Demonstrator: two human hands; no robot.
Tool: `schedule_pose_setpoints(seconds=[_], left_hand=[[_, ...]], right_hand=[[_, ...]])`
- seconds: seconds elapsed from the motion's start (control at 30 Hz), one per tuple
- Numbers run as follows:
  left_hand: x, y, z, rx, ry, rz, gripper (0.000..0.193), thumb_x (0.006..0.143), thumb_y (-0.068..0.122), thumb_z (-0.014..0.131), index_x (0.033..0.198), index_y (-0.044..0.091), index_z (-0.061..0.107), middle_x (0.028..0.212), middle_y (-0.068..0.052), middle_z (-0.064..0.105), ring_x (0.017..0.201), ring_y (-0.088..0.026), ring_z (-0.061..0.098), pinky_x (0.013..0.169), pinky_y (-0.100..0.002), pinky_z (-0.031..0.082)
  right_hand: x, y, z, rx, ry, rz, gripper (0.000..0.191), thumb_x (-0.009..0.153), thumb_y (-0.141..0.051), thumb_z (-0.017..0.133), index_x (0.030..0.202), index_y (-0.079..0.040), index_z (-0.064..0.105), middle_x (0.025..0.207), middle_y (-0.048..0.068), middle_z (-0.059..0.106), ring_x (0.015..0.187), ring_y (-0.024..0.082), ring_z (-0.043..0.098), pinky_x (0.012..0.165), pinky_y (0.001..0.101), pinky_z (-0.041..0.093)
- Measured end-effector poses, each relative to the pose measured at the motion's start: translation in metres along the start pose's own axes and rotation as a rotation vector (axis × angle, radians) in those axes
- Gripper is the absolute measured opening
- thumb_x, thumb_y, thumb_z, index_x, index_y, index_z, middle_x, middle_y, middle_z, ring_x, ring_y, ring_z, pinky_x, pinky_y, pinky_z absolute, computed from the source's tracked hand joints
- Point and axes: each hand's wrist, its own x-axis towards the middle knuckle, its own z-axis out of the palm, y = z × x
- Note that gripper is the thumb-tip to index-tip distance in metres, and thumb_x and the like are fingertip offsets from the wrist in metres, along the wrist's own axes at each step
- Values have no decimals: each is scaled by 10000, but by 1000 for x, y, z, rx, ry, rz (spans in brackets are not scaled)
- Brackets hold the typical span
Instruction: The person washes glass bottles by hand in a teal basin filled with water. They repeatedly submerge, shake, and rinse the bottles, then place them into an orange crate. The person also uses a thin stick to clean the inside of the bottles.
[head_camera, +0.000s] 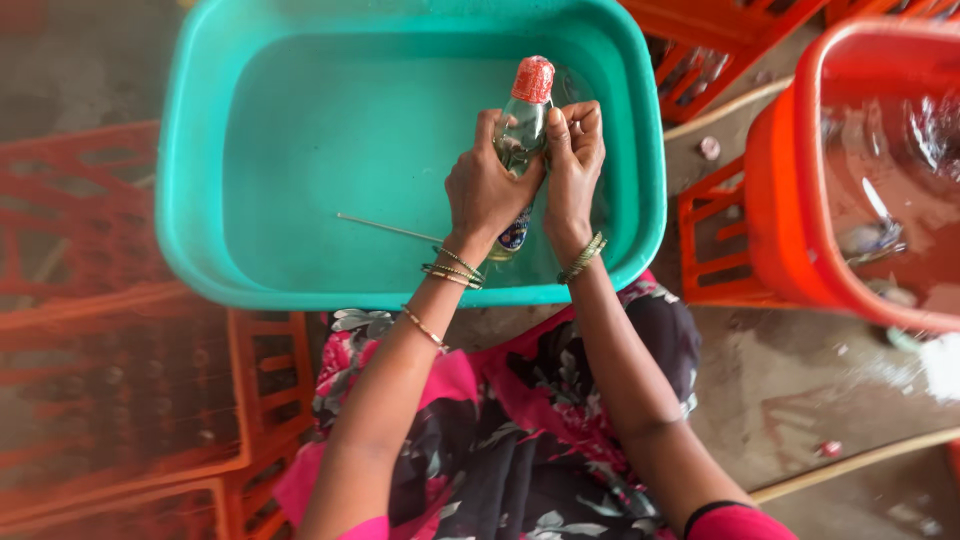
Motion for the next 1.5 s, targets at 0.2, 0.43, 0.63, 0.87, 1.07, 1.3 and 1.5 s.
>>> schedule_pose_setpoints(seconds=[0.2,0.43,0.63,0.87,1.07,1.3,1.5], left_hand=[[-8,3,12,-138,53,58,500,843,281,831,1222,136,539,864,-74,777,809,-283,787,675,-406,592],[-32,2,21,-364,111,101,443,912,205,821,1244,114,542,979,-65,781,899,-223,814,779,-349,631],[-46,4,25,-345,44,152,505,860,157,821,1255,70,520,960,-86,740,847,-220,777,759,-354,605],[-10,-8,-7,-452,60,99,433,892,108,804,1221,77,525,931,-64,752,829,-162,776,743,-313,616],[-10,-12,-13,-502,-35,141,398,891,34,786,1190,86,530,936,-63,740,874,-162,772,771,-304,613],[-11,-9,-15,-495,-70,163,413,880,18,777,1196,100,524,974,-76,760,933,-189,791,820,-318,633],[-15,-1,-17,-133,-5,185,509,843,166,845,1234,115,524,973,-69,777,888,-252,791,737,-355,609]], right_hand=[[-9,4,1,-139,97,-196,197,1089,-154,637,978,-54,508,891,-38,492,832,38,432,751,210,410],[2,-8,-15,363,268,93,279,1087,-288,580,886,-113,494,737,-48,401,604,45,332,515,232,286],[14,-15,-28,260,232,64,226,1082,-286,598,948,-133,500,748,-65,384,593,29,282,506,229,243],[-9,-26,-7,-109,-163,28,162,1125,-241,616,1089,-94,556,940,-65,558,718,3,407,592,192,334],[-16,-40,5,-259,-216,-101,157,1109,-161,644,1136,-30,562,810,-71,520,742,25,474,670,207,401],[-14,-58,12,-450,-110,-181,199,988,-83,795,1141,-13,690,817,-47,452,704,41,352,606,228,323],[-17,-57,9,-745,48,-376,143,924,-25,838,1039,-52,757,756,-31,550,623,16,375,540,230,303]])
